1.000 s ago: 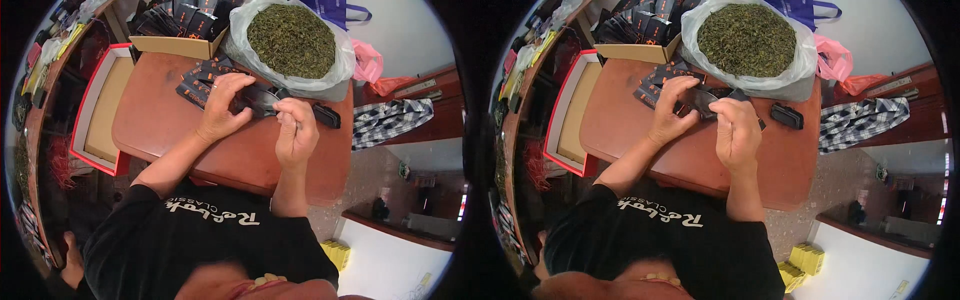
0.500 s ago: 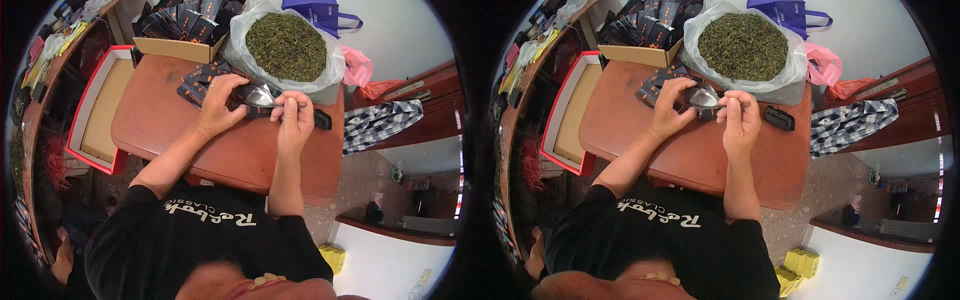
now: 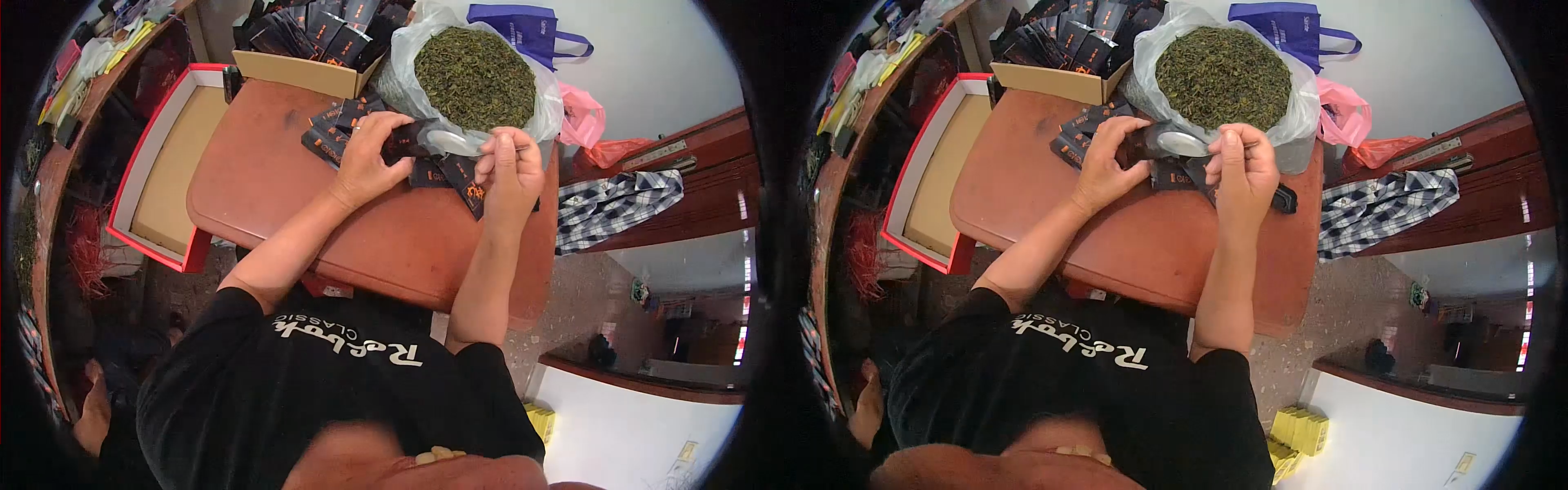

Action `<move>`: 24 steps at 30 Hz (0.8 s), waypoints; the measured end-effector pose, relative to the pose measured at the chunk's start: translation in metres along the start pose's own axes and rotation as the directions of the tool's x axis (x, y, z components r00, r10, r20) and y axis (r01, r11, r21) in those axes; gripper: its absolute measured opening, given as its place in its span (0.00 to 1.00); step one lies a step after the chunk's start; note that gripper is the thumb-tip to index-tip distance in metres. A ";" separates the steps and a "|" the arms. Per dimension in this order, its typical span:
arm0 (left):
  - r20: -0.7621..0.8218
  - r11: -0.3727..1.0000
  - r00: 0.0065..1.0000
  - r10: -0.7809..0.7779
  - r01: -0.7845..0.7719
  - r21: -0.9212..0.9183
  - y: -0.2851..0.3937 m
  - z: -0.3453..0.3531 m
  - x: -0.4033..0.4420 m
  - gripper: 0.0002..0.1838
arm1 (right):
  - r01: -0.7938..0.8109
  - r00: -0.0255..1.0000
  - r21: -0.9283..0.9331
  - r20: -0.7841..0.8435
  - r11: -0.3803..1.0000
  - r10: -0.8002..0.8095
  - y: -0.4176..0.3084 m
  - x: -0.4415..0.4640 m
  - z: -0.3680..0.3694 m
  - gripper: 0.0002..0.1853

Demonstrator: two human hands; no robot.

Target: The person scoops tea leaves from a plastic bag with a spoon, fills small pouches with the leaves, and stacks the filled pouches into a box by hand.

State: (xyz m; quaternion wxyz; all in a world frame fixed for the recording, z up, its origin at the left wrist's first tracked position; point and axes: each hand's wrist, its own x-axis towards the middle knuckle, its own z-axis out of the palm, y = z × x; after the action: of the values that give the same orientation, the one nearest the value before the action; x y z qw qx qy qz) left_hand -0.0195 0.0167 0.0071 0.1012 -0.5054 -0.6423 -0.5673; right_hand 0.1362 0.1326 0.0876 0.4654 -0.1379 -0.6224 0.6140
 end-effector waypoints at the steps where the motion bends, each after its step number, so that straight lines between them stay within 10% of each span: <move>1: -0.005 1.000 1.000 -0.010 0.010 0.011 -0.001 0.000 -0.001 0.29 | -0.005 1.000 0.019 -0.020 1.000 0.006 0.001 0.001 -0.002 0.08; 24: -0.061 0.960 0.964 -0.261 0.252 -0.121 -0.005 0.011 0.028 0.26 | -0.043 0.977 -0.275 -0.214 0.961 -0.017 0.063 0.082 0.004 0.08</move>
State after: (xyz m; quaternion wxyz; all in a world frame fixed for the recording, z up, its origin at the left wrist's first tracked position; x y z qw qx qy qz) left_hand -0.0319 0.0414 0.0201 0.0226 -0.4009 -0.6651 -0.6296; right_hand 0.0647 0.2040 0.0653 0.5017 -0.2713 -0.6477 0.5052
